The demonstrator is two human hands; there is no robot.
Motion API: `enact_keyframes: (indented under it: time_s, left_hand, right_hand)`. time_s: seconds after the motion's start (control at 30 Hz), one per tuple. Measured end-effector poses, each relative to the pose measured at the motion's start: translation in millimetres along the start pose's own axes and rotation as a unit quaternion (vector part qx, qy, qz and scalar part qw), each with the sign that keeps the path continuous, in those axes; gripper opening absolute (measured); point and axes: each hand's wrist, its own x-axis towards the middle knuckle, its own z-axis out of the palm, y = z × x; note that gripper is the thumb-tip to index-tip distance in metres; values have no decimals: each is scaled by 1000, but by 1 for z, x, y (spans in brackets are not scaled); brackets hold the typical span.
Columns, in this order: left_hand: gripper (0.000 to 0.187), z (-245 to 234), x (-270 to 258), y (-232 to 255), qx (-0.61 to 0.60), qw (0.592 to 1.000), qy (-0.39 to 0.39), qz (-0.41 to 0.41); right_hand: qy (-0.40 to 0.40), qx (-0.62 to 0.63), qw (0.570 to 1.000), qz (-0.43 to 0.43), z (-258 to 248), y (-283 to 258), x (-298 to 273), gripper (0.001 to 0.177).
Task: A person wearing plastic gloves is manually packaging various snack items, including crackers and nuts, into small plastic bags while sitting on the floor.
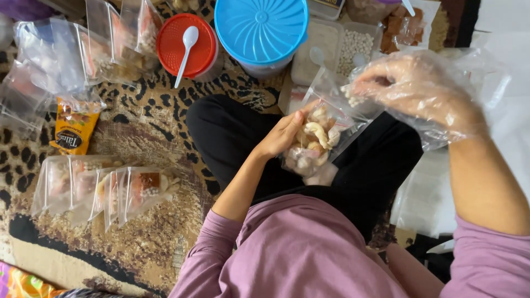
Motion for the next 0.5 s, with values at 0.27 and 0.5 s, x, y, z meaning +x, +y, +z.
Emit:
enact_keyframes:
  time_s: [0.27,0.5]
  left_hand:
    - [71,10,-7,18,-19,999,27,-21]
    - [67,7,-4,4,-59,997,-2,47]
  right_hand:
    - [-165,35,950,261,-28,-9,13,25]
    - [-192,239,922,235,-18,-16,21,30]
